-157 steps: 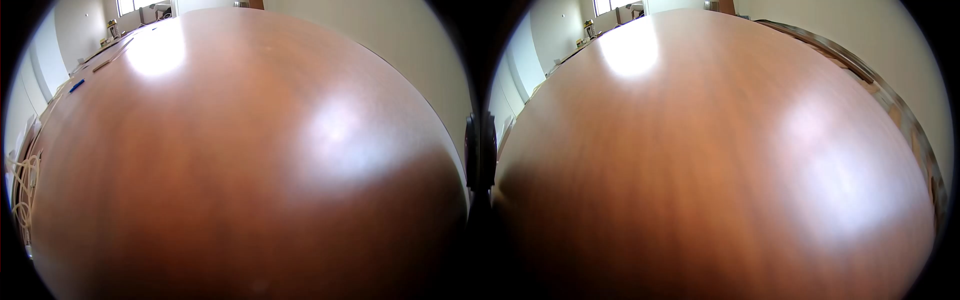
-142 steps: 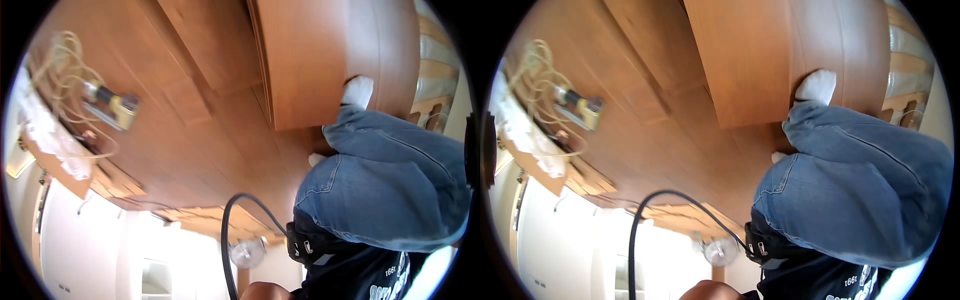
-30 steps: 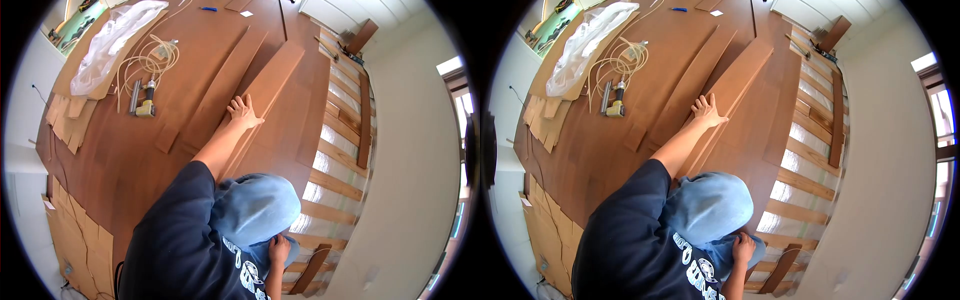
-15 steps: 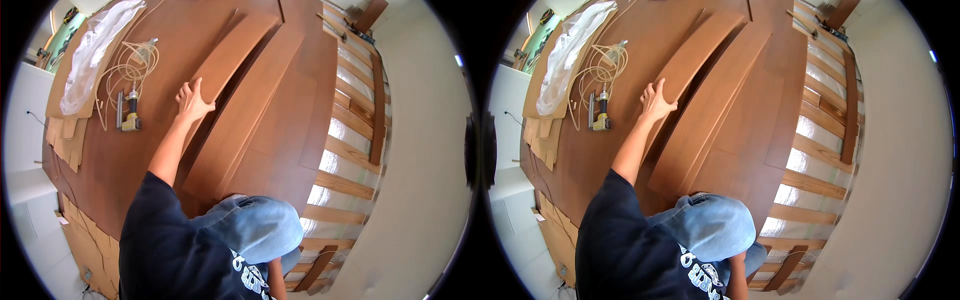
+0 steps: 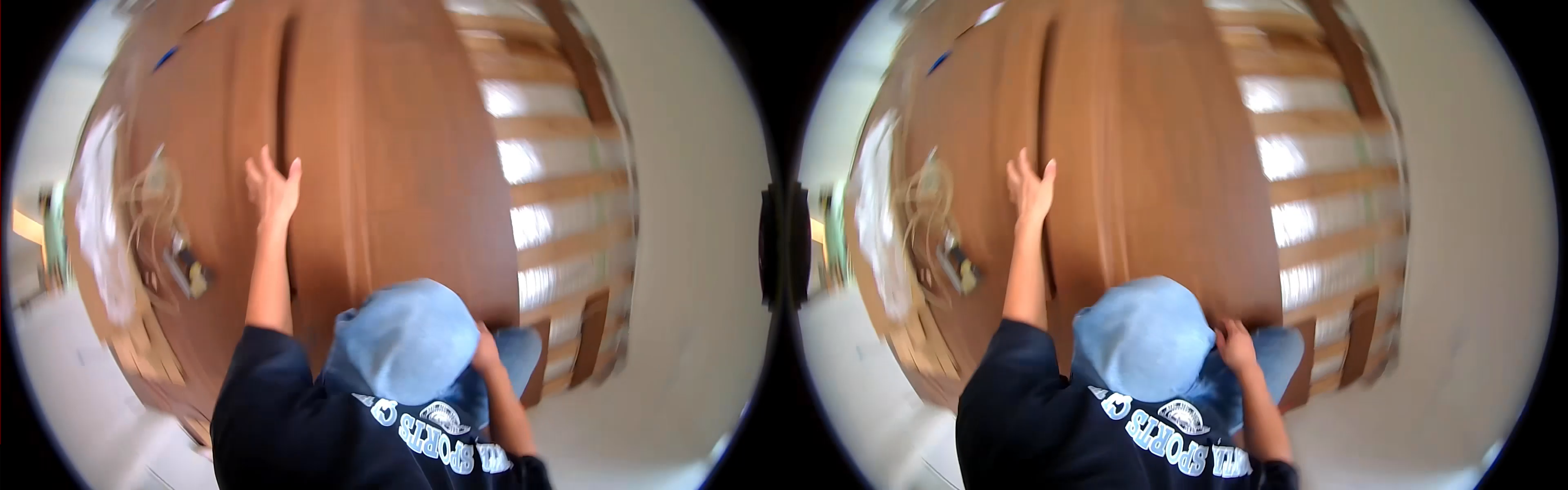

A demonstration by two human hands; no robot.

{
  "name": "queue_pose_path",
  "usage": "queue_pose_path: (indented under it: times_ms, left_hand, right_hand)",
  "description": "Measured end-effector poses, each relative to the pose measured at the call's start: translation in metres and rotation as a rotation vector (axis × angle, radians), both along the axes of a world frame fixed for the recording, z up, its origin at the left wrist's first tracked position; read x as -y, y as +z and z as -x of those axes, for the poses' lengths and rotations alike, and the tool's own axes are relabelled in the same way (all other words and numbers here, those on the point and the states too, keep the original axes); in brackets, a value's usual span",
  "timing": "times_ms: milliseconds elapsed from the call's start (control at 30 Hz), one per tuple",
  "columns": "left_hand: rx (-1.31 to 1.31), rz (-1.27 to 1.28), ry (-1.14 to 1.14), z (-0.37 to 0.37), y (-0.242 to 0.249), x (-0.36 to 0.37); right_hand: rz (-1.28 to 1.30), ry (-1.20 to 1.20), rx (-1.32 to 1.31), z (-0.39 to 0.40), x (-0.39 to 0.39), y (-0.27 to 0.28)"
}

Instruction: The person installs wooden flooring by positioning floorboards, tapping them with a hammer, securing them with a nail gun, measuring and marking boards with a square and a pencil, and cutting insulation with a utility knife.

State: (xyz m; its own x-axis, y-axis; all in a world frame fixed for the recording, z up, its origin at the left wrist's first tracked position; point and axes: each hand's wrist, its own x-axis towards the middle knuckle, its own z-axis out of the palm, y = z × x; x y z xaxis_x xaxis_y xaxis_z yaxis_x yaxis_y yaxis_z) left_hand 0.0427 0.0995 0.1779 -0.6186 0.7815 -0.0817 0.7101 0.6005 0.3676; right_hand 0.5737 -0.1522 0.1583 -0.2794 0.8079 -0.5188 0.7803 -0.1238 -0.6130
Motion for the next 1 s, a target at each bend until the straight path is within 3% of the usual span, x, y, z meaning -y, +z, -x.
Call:
queue_pose_path:
  times_ms: [67, 133, 267, 433, 567, 633, 667, 733, 800, 867, 933, 1000]
  left_hand:
    - [0.029, 0.108, -0.103, -0.054, 0.002, -0.012]
    - [-0.067, 0.221, -0.087, -0.083, -0.007, -0.023]
    - [-0.026, 0.439, -0.088, -0.093, -0.001, -0.032]
    - [-0.104, 0.426, 0.003, -0.077, -0.033, -0.059]
    - [-0.102, 0.288, -0.049, -0.054, -0.016, -0.042]
    - [0.124, -0.057, -0.231, -0.033, -0.019, -0.048]
    - [0.108, -0.064, -0.25, -0.045, -0.003, -0.054]
    - [0.821, -0.26, -0.058, -0.062, 0.039, -0.051]
    - [0.796, -0.308, -0.113, -0.076, 0.059, -0.067]
    - [0.783, -0.482, -0.311, -0.087, 0.069, -0.1]
    - [0.878, -0.621, -0.389, -0.167, 0.12, -0.105]
    - [0.994, -0.763, -0.587, -0.22, 0.147, -0.135]
  right_hand:
    - [0.016, -0.064, 0.006, 0.02, -0.004, 0.03]
    - [0.04, -0.041, -0.007, 0.022, 0.007, 0.027]
    - [0.076, -0.082, 0.01, 0.043, 0.03, 0.031]
    - [0.016, -0.051, -0.023, 0.032, 0.033, 0.04]
    - [-0.127, -0.199, -0.072, -0.002, 0.047, 0.052]
    - [-0.193, -0.343, -0.165, -0.021, 0.059, 0.046]
    - [-0.223, -0.442, -0.259, -0.024, 0.066, 0.045]
    - [-0.191, -0.515, -0.372, -0.025, 0.065, 0.053]
    - [-0.175, -0.567, -0.477, -0.031, 0.047, 0.062]
    - [-0.352, -0.537, -0.486, -0.032, 0.022, 0.07]
    - [-0.383, -0.514, -0.517, -0.034, -0.016, 0.095]
    - [-0.652, -0.489, -0.431, -0.036, -0.052, 0.128]
